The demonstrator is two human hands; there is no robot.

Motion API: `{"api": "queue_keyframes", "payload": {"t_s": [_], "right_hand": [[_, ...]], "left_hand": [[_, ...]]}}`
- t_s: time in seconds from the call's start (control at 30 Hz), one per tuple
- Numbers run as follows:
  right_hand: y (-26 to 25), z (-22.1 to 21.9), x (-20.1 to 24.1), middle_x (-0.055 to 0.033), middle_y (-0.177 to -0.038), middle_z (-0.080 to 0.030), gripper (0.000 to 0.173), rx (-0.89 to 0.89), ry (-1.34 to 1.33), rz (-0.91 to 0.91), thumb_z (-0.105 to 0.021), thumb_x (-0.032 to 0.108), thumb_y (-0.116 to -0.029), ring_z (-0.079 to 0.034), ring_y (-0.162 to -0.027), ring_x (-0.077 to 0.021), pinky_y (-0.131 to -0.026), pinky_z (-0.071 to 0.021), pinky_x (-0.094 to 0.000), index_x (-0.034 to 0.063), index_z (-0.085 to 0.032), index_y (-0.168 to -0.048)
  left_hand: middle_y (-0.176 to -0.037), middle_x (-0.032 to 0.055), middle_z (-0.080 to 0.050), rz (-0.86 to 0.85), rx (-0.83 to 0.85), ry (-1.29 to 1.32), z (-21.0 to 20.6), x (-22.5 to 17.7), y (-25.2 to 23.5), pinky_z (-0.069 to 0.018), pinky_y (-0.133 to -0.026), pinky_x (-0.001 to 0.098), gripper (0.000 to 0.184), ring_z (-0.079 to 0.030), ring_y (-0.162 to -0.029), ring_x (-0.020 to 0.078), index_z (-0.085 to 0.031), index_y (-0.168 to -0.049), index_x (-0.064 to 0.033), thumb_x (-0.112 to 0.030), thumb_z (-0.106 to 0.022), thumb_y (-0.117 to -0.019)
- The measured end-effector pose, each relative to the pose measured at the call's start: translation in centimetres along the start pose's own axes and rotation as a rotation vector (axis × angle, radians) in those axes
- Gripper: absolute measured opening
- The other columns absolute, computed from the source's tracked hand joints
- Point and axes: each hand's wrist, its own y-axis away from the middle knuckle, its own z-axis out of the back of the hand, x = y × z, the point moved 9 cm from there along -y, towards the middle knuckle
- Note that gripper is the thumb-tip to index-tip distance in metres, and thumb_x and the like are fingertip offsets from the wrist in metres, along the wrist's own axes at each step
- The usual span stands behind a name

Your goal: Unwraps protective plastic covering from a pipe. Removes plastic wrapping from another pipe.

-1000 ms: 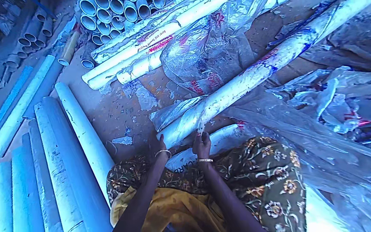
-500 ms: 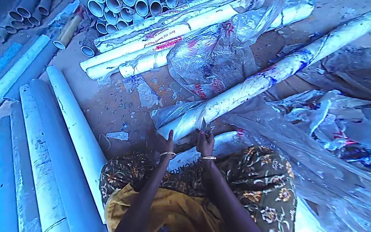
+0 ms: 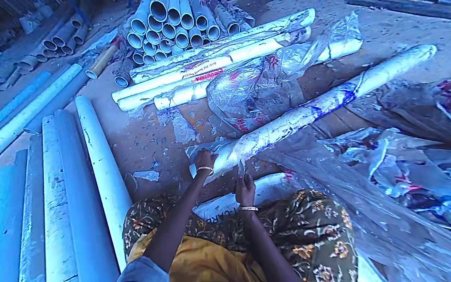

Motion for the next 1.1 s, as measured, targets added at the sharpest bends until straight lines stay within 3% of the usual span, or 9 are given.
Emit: {"api": "queue_keyframes", "payload": {"t_s": [0.1, 0.17, 0.23, 0.4, 0.5, 0.57, 0.7, 0.9, 1.1], "right_hand": [[0.8, -0.8, -0.2, -0.0052, -0.067, -0.053, 0.027, 0.049, 0.066, 0.002, -0.048, 0.006, -0.1067, -0.050, -0.049, -0.0080, -0.050, -0.0470, -0.0258, -0.0135, -0.053, -0.124], [1.1, -1.3, -0.3, -0.0059, -0.068, -0.052, 0.027, 0.083, 0.118, -0.008, -0.049, 0.008, -0.1070, -0.048, -0.051, -0.0087, -0.052, -0.0456, -0.0269, -0.0139, -0.054, -0.123], [1.4, -1.6, -0.5, -0.0069, -0.069, -0.053, 0.026, 0.099, 0.144, -0.009, -0.049, 0.008, -0.1069, -0.049, -0.052, -0.0098, -0.053, -0.0462, -0.0280, -0.0139, -0.055, -0.121], [1.5, -1.7, -0.1, -0.0103, -0.073, -0.056, 0.030, 0.095, 0.223, 0.022, -0.050, 0.008, -0.1067, -0.051, -0.054, -0.0126, -0.055, -0.0477, -0.0303, -0.0139, -0.054, -0.126], [2.1, -1.1, 0.7, -0.0175, -0.082, -0.061, 0.037, 0.123, 0.409, 0.064, -0.051, 0.010, -0.1069, -0.058, -0.061, -0.0206, -0.063, -0.0532, -0.0382, -0.0139, -0.050, -0.135], [2.9, -1.0, 1.6, -0.0226, -0.087, -0.066, 0.038, 0.152, 0.579, 0.119, -0.051, 0.012, -0.1065, -0.063, -0.068, -0.0288, -0.071, -0.0542, -0.0462, -0.0126, -0.054, -0.135], [3.2, -2.9, 2.7, -0.0284, -0.104, -0.070, 0.044, 0.207, 0.844, 0.113, -0.051, 0.015, -0.1073, -0.069, -0.095, -0.0439, -0.093, -0.0499, -0.0573, -0.0037, -0.050, -0.147], [1.5, -6.7, 3.0, -0.0266, -0.116, -0.071, 0.048, 0.229, 1.094, 0.086, -0.041, 0.019, -0.1100, -0.068, -0.109, -0.0453, -0.097, -0.0487, -0.0583, 0.0144, -0.042, -0.158], [4.6, -7.7, -0.1, -0.0254, -0.123, -0.068, 0.048, 0.341, 1.260, -0.057, -0.037, 0.022, -0.1110, -0.065, -0.117, -0.0429, -0.100, -0.0487, -0.0553, 0.0173, -0.040, -0.159]], "left_hand": [[-0.142, 0.0273, -0.057, -0.110, -0.045, 0.136, -0.9, 0.8, -0.4, -0.0339, -0.118, 0.0509, 0.044, -0.049, -0.139, 0.0387, -0.063, -0.132, 0.0079, -0.028, -0.056, -0.1072], [-0.137, 0.0268, -0.061, -0.123, -0.044, 0.142, -1.0, 0.7, -0.1, -0.0364, -0.116, 0.0504, 0.041, -0.054, -0.135, 0.0385, -0.062, -0.133, 0.0065, -0.025, -0.051, -0.1094], [-0.134, 0.0277, -0.063, -0.108, -0.034, 0.052, -1.1, 0.2, 0.1, -0.0386, -0.114, 0.0529, 0.040, -0.057, -0.132, 0.0400, -0.062, -0.133, 0.0069, -0.022, -0.044, -0.1113], [-0.139, 0.0310, -0.057, -0.172, 0.052, -0.292, -1.7, -1.3, 0.2, -0.0426, -0.110, 0.0539, 0.042, -0.057, -0.130, 0.0442, -0.044, -0.146, 0.0096, -0.012, -0.030, -0.1125], [-0.138, 0.0316, -0.058, -0.223, 0.064, -0.205, -0.6, -0.8, 0.4, -0.0380, -0.113, 0.0538, 0.043, -0.054, -0.134, 0.0437, -0.050, -0.140, 0.0115, -0.017, -0.033, -0.1133], [-0.135, 0.0311, -0.060, -0.242, 0.058, -0.111, -0.4, -0.2, 0.6, -0.0360, -0.114, 0.0542, 0.043, -0.054, -0.133, 0.0427, -0.056, -0.134, 0.0116, -0.021, -0.036, -0.1130], [-0.131, 0.0305, -0.062, -0.247, 0.080, -0.066, -0.3, 0.2, 0.7, -0.0367, -0.113, 0.0548, 0.043, -0.056, -0.132, 0.0419, -0.059, -0.130, 0.0116, -0.023, -0.039, -0.1125], [-0.136, 0.0285, -0.060, -0.306, 0.175, -0.091, 0.2, -0.2, 0.1, -0.0364, -0.114, 0.0529, 0.039, -0.053, -0.135, 0.0397, -0.060, -0.130, 0.0099, -0.020, -0.042, -0.1116], [-0.134, 0.0272, -0.062, -0.285, 0.189, -0.093, 0.2, -0.1, 0.1, -0.0380, -0.113, 0.0525, 0.037, -0.054, -0.134, 0.0386, -0.062, -0.127, 0.0091, -0.018, -0.043, -0.1108]]}}
